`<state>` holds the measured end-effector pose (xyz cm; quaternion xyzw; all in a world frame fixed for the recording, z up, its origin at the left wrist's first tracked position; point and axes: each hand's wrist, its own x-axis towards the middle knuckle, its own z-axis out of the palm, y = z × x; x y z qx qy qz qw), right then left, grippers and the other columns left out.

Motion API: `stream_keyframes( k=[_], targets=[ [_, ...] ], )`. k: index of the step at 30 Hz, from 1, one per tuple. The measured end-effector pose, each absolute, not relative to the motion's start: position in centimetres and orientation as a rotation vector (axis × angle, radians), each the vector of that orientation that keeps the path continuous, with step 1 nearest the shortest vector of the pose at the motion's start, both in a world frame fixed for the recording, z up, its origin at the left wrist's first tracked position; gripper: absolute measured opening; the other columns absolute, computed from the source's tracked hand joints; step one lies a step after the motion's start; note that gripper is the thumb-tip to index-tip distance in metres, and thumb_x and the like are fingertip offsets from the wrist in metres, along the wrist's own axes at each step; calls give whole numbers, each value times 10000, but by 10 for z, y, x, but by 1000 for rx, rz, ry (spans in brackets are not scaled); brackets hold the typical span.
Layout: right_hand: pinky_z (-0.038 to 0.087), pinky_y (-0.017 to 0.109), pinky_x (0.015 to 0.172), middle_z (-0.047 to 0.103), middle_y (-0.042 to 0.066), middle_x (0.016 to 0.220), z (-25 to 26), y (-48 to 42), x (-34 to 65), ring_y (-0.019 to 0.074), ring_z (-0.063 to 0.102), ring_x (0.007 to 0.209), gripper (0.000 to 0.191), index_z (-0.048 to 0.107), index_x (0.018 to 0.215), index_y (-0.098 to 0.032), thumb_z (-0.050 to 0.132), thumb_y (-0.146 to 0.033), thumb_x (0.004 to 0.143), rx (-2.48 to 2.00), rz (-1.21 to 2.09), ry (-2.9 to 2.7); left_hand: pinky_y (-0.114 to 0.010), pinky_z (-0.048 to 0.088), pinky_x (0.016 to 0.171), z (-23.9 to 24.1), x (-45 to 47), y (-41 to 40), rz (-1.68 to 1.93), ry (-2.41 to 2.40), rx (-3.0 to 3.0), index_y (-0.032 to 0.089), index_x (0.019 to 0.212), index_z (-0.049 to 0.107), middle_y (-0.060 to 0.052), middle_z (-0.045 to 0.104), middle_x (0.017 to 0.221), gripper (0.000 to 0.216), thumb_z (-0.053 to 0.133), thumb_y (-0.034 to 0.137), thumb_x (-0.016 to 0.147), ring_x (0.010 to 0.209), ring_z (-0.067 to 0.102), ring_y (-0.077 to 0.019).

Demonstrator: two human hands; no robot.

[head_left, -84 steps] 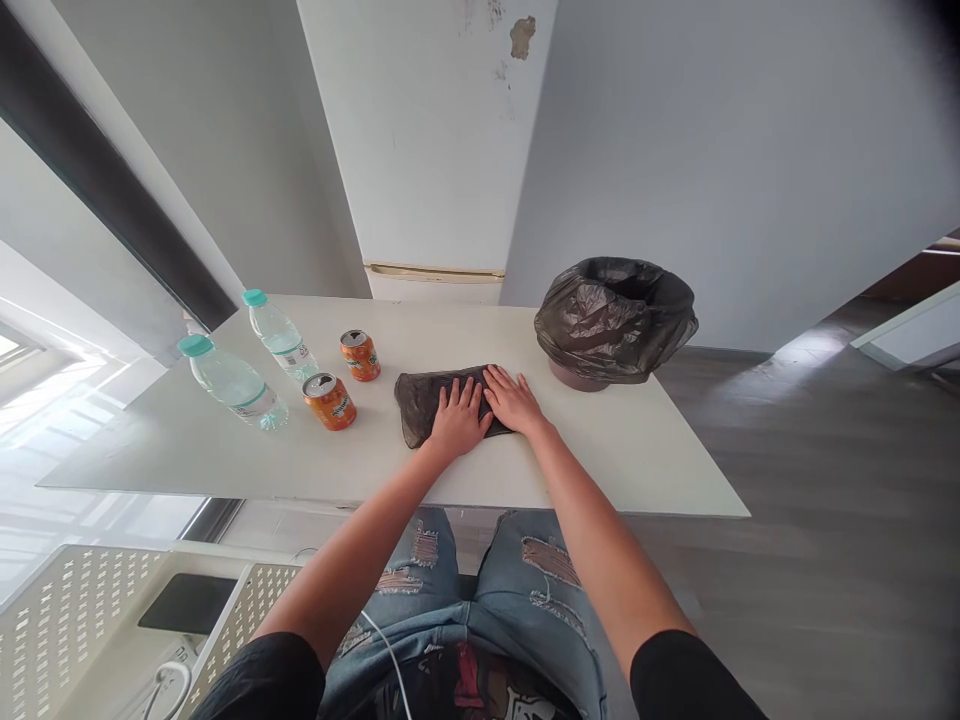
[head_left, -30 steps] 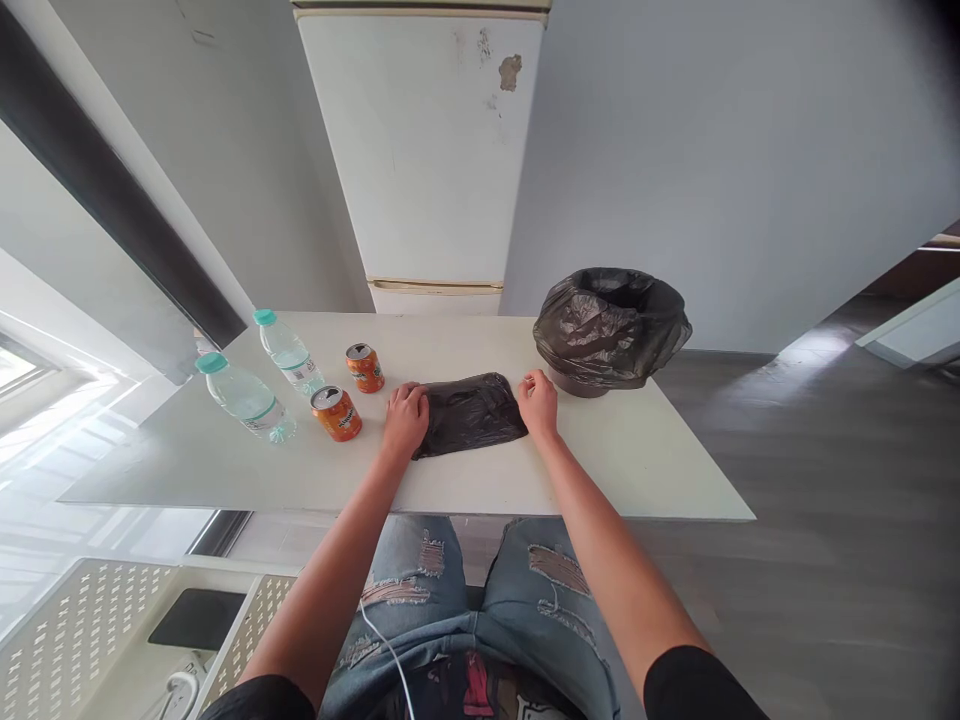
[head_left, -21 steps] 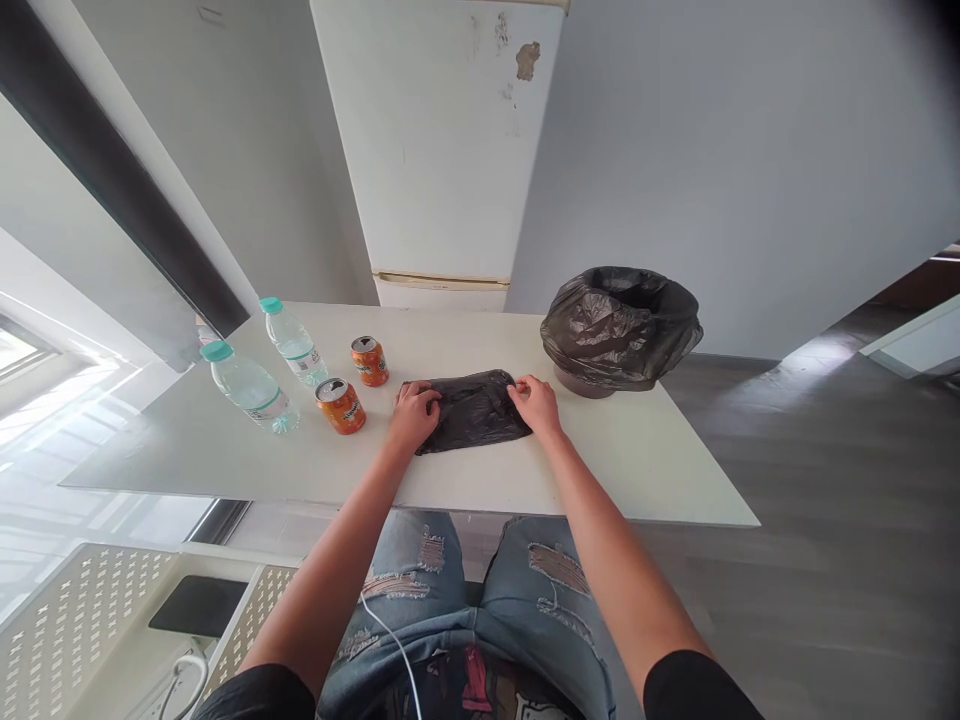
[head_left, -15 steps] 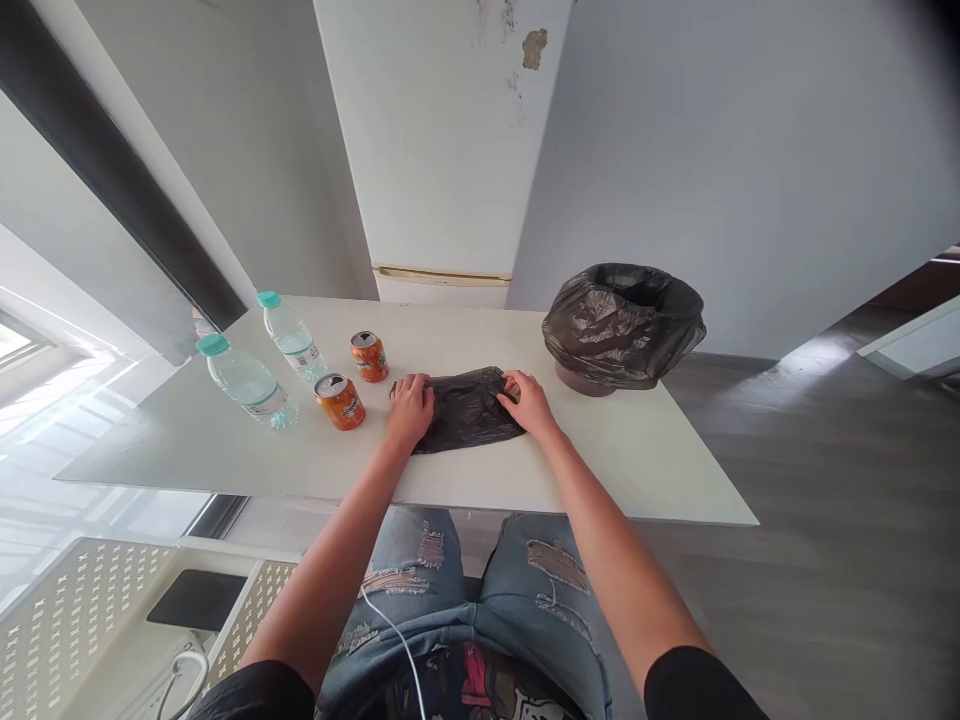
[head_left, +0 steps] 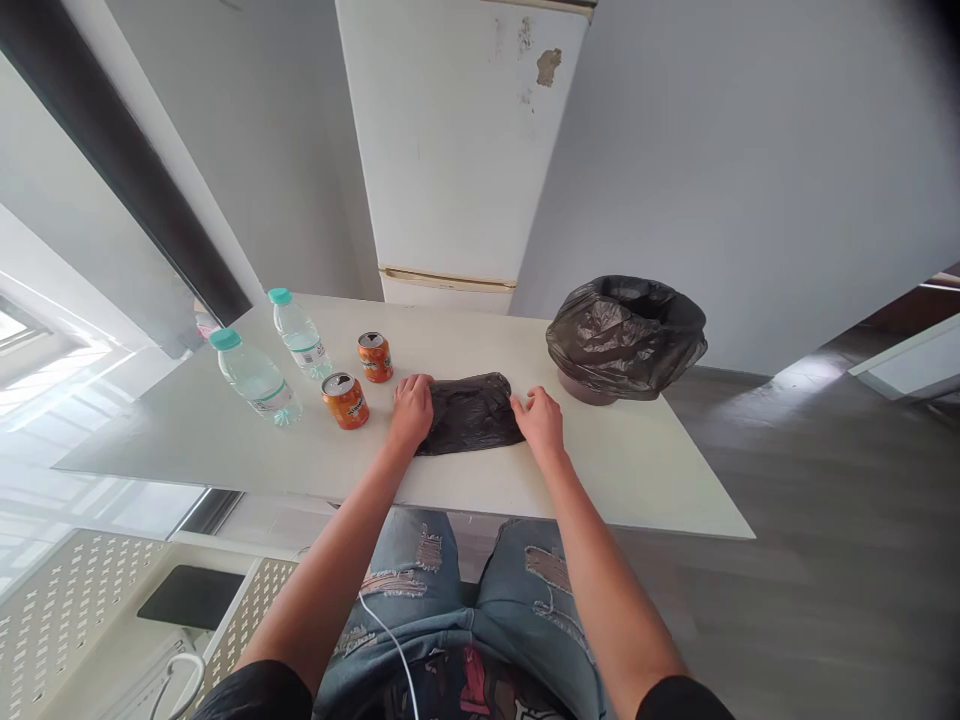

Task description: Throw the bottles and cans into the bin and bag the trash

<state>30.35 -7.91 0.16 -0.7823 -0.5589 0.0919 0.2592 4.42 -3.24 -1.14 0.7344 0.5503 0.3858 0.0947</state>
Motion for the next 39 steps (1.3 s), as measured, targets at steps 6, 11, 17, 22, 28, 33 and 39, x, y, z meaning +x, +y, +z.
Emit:
stream_keyframes(
  k=[6,11,17,22,28,33,39],
  targets=[
    [528,499,926,676,275,1216,5,-115,266,423,634,1202,466,641,1220,-107,655,-492,957,-2388,314,-1445,-435,422,970,-4,47,-38,1213,1630,2188,227,1100,618,-102,699,1124,296,345,127,1047,1061,556,-287],
    [518,506,925,708,194,1128,0,-112,268,396,628,1142,188,699,919,-186,704,-360,847,-2267,459,-1420,-423,424,944,-1,47,-39,1278,1623,2156,236,987,604,-99,669,1065,267,373,111,1033,1003,545,-278],
    [451,279,642,536,-40,685,4,-105,301,158,505,665,261,520,754,-231,632,-465,780,-1552,589,-787,-433,435,947,-2,47,-39,1349,1596,2146,234,951,592,-105,641,1071,235,409,99,1010,1007,528,-280],
    [394,232,636,402,-72,716,56,-109,326,111,416,666,367,420,768,-237,694,-461,865,-1202,297,-810,-442,449,947,-4,48,-38,1384,1577,2144,233,950,594,-105,631,1063,229,430,75,977,979,532,-276],
    [540,313,832,648,1,861,102,-157,319,168,635,837,236,517,832,-236,651,-326,1004,-1105,254,-1651,-450,490,976,2,46,-40,1461,1411,2229,224,1066,612,-108,639,1107,233,468,76,959,1030,571,-275],
    [345,516,1306,610,81,1555,68,-187,293,241,477,1533,128,608,971,-238,564,-129,1020,-963,542,-2419,-482,471,1134,10,30,-79,1276,1195,2415,222,1453,492,-147,578,1448,571,509,36,913,1352,549,-289],
    [292,548,1340,542,54,1626,30,-213,293,236,381,1597,232,653,1020,-234,603,-34,912,-897,711,-2535,-530,378,1271,8,-7,-133,735,931,2715,305,1594,433,-92,416,1704,731,488,18,923,1569,405,-271]
  ],
)
